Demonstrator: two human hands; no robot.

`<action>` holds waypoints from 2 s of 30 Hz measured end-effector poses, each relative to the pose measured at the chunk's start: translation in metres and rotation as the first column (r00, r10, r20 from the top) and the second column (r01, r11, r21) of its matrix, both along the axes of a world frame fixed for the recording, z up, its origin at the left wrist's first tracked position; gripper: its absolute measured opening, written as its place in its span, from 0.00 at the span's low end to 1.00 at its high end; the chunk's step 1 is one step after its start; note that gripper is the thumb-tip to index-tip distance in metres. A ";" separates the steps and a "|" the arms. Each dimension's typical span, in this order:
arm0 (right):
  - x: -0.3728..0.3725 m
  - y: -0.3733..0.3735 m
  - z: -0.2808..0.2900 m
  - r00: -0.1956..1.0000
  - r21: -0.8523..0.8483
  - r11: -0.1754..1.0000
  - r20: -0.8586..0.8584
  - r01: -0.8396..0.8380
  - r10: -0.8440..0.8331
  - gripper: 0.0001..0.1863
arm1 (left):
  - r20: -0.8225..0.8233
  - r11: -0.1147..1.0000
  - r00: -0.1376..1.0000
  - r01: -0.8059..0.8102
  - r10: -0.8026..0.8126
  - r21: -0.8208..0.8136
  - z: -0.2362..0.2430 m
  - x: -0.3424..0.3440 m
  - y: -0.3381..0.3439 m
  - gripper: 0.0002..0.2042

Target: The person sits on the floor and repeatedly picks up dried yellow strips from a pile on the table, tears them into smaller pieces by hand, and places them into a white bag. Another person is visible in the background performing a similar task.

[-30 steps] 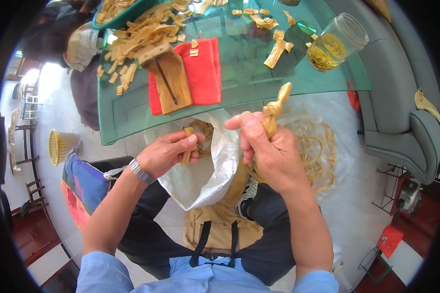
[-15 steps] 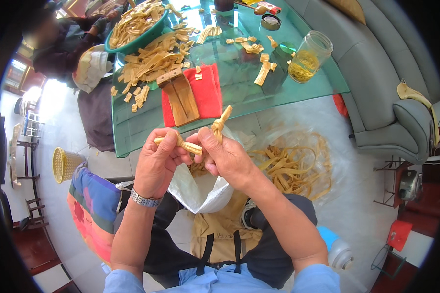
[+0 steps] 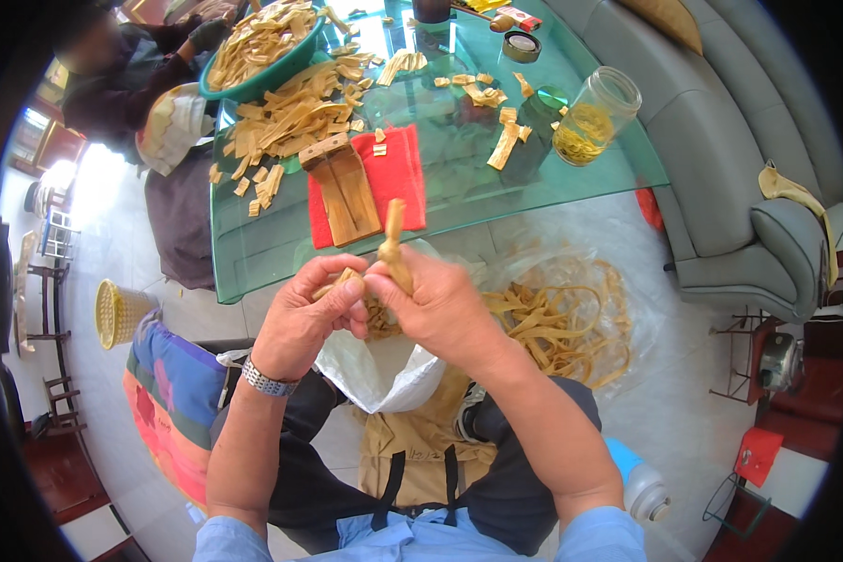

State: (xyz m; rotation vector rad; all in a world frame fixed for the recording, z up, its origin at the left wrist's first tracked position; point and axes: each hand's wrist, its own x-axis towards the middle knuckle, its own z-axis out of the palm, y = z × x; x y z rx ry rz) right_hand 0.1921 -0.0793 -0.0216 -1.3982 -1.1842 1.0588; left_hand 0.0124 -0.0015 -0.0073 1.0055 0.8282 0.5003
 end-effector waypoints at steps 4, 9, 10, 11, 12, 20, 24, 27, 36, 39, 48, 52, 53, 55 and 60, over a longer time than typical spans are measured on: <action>-0.006 -0.001 0.000 0.993 0.092 0.995 0.116 -0.023 0.013 0.10 | 0.003 0.996 1.000 0.007 -0.007 -0.089 0.000 0.000 0.004 0.10; -0.011 0.001 0.003 0.954 0.029 0.989 0.268 -0.147 0.134 0.11 | 0.000 0.995 1.000 -0.014 0.014 -0.102 -0.004 -0.013 0.005 0.08; -0.013 0.002 0.006 0.942 0.045 0.983 0.299 -0.176 0.155 0.12 | 0.001 0.993 1.000 -0.031 0.031 -0.111 -0.005 -0.015 0.004 0.08; -0.013 0.004 0.010 0.927 0.062 0.977 0.335 -0.202 0.170 0.12 | 0.024 0.991 0.999 -0.025 0.028 -0.133 -0.005 -0.017 0.005 0.08; -0.015 0.004 0.009 0.935 0.088 0.974 0.310 -0.209 0.172 0.12 | 0.048 0.988 0.999 -0.019 0.027 -0.156 -0.005 -0.020 0.007 0.08; -0.023 0.000 0.022 0.964 0.126 0.968 0.183 -0.216 0.192 0.13 | 0.135 0.982 0.991 0.045 -0.020 -0.186 0.007 -0.037 0.013 0.07; -0.015 0.017 0.016 0.998 0.019 0.999 -0.036 -0.041 0.042 0.10 | 0.130 0.994 0.990 -0.038 0.052 -0.107 0.009 -0.029 0.023 0.08; 0.006 0.036 0.009 0.989 -0.053 0.998 -0.141 0.042 -0.049 0.08 | 0.107 0.995 0.990 -0.085 0.090 -0.049 0.005 -0.022 0.037 0.08; 0.011 0.073 0.001 0.991 -0.061 0.991 -0.052 0.118 -0.121 0.17 | 0.117 0.990 0.983 -0.142 0.140 0.011 -0.003 -0.007 0.069 0.11; 0.010 0.079 -0.006 0.985 -0.054 0.988 -0.082 0.145 -0.149 0.18 | 0.091 0.991 0.987 -0.131 0.130 -0.002 -0.007 -0.005 0.075 0.10; 0.017 0.089 -0.025 0.990 -0.046 0.990 0.035 0.136 -0.135 0.15 | 0.046 0.991 0.990 -0.135 0.136 -0.009 -0.022 0.001 0.083 0.09; 0.013 0.093 -0.027 0.987 -0.006 0.991 0.093 0.134 -0.133 0.10 | -0.025 0.987 0.987 -0.157 0.157 0.026 -0.024 0.004 0.082 0.08; 0.013 0.094 -0.027 0.987 0.002 0.993 0.110 0.121 -0.121 0.10 | -0.069 0.988 0.986 -0.146 0.150 0.057 -0.026 0.006 0.083 0.07; 0.011 0.095 -0.028 0.982 0.024 0.993 0.144 0.117 -0.119 0.09 | -0.158 0.983 0.977 -0.120 0.141 0.137 -0.028 0.008 0.083 0.06; 0.007 0.095 -0.029 0.967 0.046 0.989 0.207 0.142 -0.149 0.09 | -0.344 0.925 0.926 -0.015 0.157 0.381 -0.034 0.015 0.081 0.06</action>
